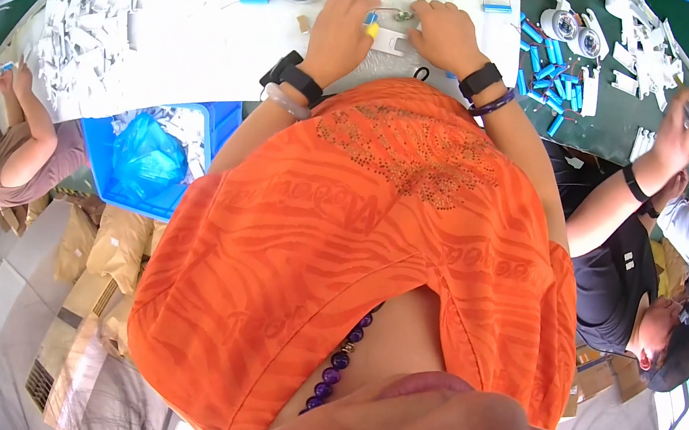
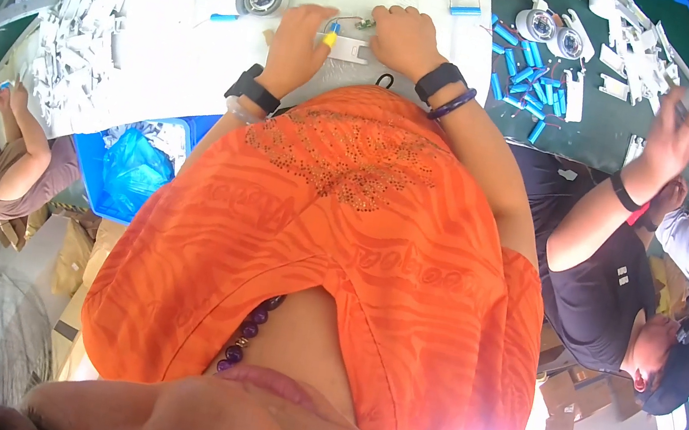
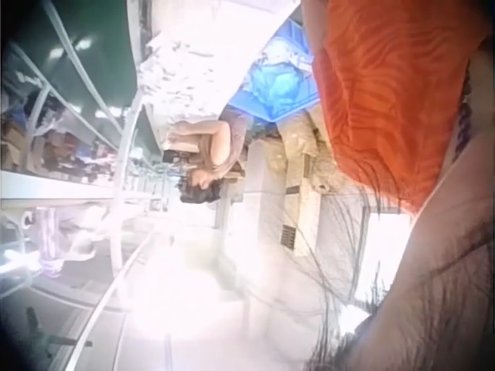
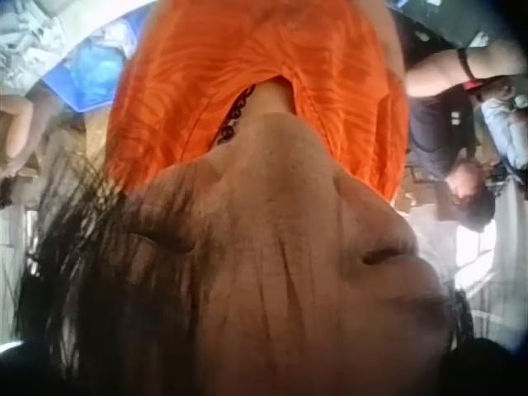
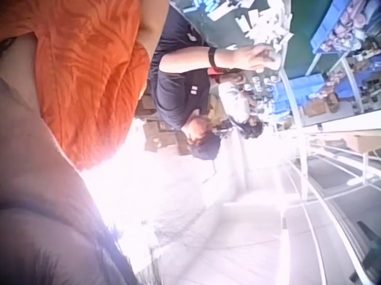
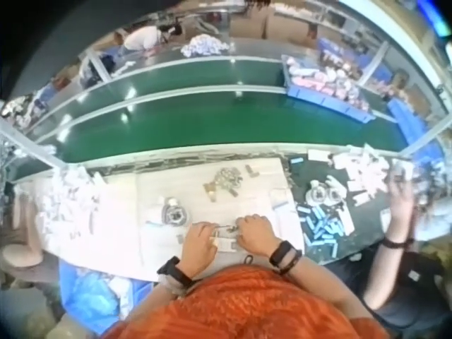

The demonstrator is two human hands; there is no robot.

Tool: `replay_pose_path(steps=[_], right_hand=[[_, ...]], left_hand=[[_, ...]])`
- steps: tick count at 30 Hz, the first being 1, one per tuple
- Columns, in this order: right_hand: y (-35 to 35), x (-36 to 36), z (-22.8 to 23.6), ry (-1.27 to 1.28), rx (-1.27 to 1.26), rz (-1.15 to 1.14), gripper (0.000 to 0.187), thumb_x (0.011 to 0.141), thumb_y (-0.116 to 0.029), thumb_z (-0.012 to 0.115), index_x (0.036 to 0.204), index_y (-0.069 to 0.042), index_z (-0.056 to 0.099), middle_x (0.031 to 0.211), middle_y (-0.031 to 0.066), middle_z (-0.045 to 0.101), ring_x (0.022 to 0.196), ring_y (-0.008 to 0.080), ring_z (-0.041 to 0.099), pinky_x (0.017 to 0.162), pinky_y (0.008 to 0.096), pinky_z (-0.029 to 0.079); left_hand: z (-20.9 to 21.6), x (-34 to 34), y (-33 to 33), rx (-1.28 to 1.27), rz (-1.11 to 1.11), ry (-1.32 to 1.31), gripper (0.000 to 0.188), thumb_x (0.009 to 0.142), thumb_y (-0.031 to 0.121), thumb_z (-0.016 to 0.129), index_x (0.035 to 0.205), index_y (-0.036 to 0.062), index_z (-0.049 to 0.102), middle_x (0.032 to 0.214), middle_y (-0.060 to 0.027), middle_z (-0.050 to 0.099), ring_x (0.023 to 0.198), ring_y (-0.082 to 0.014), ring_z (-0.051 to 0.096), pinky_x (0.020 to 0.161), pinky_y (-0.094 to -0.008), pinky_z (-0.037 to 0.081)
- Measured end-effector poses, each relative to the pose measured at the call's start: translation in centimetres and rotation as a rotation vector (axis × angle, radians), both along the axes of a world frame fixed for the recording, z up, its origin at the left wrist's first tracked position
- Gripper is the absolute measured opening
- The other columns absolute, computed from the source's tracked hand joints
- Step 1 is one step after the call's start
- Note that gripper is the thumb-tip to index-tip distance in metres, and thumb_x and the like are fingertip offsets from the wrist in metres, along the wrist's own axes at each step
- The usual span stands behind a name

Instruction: Assemble small electronic fan components at a factory workbench using hand tools and adhesive tape.

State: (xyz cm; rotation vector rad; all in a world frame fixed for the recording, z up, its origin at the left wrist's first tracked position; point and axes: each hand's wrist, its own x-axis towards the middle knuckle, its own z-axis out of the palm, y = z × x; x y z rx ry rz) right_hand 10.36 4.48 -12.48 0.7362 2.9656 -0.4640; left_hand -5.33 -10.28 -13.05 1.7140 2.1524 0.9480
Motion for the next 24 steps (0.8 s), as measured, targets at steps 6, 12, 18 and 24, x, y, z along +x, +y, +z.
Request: replay_pose_path(steps=[6, 12, 18, 24], right_hand=[[1.1, -1.6, 0.6, -0.110, -0.227, 0.007, 0.030, 0.084, -0.037, 0.062, 0.098, -0.010, 0.066, 0.086, 0.0138, 0.069, 0.085, 0.0295, 0.066, 0.074, 0.0409, 0.051], [4.1, 0.9, -0.4, 0.149, -1.170, -0.169, 0.026, 0.089, -0.029, 0.066, 0.098, -0.004, 0.063, 0.073, 0.0046, 0.066, 0.065, 0.0150, 0.062, 0.062, 0.0261, 0.046], [3.3, 1.2, 1.4, 0.136, -1.243, -0.276, 0.021, 0.090, -0.024, 0.067, 0.093, -0.003, 0.064, 0.072, 0.0031, 0.064, 0.061, 0.0099, 0.059, 0.058, 0.0230, 0.045], [0.6, -1.0, 2.2, 0.070, -0.895, -0.113, 0.029, 0.084, -0.034, 0.070, 0.093, -0.007, 0.067, 0.076, 0.0081, 0.066, 0.070, 0.0190, 0.062, 0.066, 0.0314, 0.049]], left_hand=[[-0.6, 0.6, -1.5, -0.077, -0.235, 0.129, 0.052, 0.068, 0.008, 0.070, 0.118, 0.0098, 0.057, 0.108, -0.0081, 0.057, 0.103, -0.0303, 0.052, 0.089, -0.0419, 0.043], [1.1, -0.4, -1.1, -0.117, -0.137, -0.410, 0.045, 0.077, 0.010, 0.068, 0.121, 0.0077, 0.055, 0.109, -0.0081, 0.061, 0.100, -0.0236, 0.059, 0.085, -0.0367, 0.048], [1.5, -2.4, -0.9, -0.208, 0.120, -1.197, 0.034, 0.094, 0.018, 0.052, 0.122, -0.0030, 0.052, 0.112, -0.0138, 0.064, 0.094, -0.0187, 0.065, 0.084, -0.0312, 0.052], [2.1, -4.1, -1.0, -0.050, 0.156, -1.418, 0.037, 0.098, 0.027, 0.048, 0.120, -0.0024, 0.054, 0.103, -0.0112, 0.065, 0.084, -0.0185, 0.065, 0.073, -0.0315, 0.055]])
